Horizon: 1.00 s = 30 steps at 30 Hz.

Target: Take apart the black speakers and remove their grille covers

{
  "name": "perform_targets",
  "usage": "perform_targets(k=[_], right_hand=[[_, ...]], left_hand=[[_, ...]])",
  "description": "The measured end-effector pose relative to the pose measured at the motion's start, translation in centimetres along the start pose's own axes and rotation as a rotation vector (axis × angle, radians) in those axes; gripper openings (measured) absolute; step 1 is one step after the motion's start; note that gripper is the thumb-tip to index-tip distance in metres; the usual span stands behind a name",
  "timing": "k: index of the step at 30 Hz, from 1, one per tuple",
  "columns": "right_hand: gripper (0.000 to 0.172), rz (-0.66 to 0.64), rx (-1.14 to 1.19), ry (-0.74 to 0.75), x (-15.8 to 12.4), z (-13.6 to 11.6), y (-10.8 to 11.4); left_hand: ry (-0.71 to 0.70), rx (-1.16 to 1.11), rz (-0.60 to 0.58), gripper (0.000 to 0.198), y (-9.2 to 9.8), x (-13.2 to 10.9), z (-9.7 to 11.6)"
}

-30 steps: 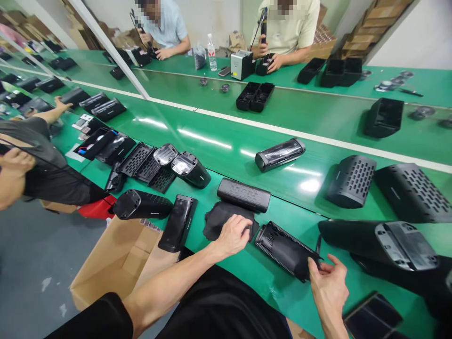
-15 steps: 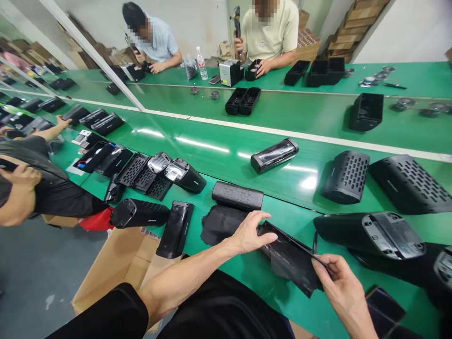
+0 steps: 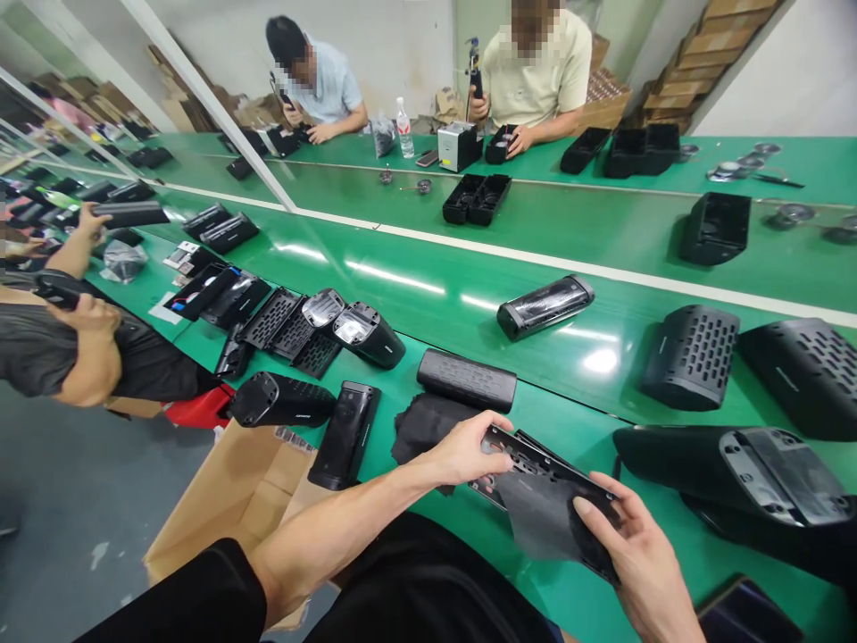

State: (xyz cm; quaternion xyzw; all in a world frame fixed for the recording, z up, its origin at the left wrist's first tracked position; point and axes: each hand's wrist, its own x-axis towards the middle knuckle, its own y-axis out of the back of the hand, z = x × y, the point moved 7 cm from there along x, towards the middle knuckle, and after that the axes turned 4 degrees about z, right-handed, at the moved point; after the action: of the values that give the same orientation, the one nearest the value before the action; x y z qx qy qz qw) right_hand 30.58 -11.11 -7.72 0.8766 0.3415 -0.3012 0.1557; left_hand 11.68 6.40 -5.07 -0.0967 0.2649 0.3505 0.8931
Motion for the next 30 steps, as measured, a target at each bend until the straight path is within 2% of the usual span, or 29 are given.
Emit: perform_targets(k=[3, 7, 8, 12, 15, 18, 21, 23, 27, 30], right_hand=[[0.083, -0.012, 0.076, -0.111, -0.3, 0.6, -0.4], [0.076, 0.018, 0.077, -0.137, -0.3, 0.8, -1.0], [0.077, 0.015, 0.067, -0.131, -0.3, 0.8, -1.1], [0.081, -0.057, 0.096, -0.122, -0.7, 0.1, -1.6], [0.08, -0.166, 0.121, -0.138, -0.9, -0.1, -1.8], [0.07, -0.19, 0.137, -0.168, -1.0, 0.2, -1.8], [0.06, -0.122, 0.174, -0.158, -1.1, 0.2, -1.8], [0.061, -0.093, 0.179, -0.118, -1.5, -0.2, -1.9], [0.066, -0.14, 0.2, -0.045, -2.5, -1.5, -2.6], [0.058, -0.089, 0.201, -0.07, -2.3, -1.4, -2.5]], left_hand=[[-0.051, 0.093, 0.027, 0.049, 1.1, -0.6, 1.0], [-0.08, 0.178, 0.026, 0.089, 1.5, -1.2, 1.6], [-0.086, 0.206, 0.035, 0.09, 1.6, -1.2, 1.6], [-0.122, 0.151, 0.022, 0.052, 2.1, -0.7, 1.4], [-0.133, 0.059, -0.021, 0.036, 2.5, -0.3, 1.5], [-0.124, 0.016, -0.047, 0.035, 2.7, -0.2, 1.4], [-0.122, -0.019, -0.07, 0.044, 2.7, -0.1, 1.1], [-0.133, -0.026, -0.065, 0.046, 2.7, -0.1, 1.0], [-0.182, 0.025, -0.025, 0.034, 3.0, -0.1, 1.2], [-0.205, 0.03, -0.019, 0.029, 2.9, -0.2, 1.5]])
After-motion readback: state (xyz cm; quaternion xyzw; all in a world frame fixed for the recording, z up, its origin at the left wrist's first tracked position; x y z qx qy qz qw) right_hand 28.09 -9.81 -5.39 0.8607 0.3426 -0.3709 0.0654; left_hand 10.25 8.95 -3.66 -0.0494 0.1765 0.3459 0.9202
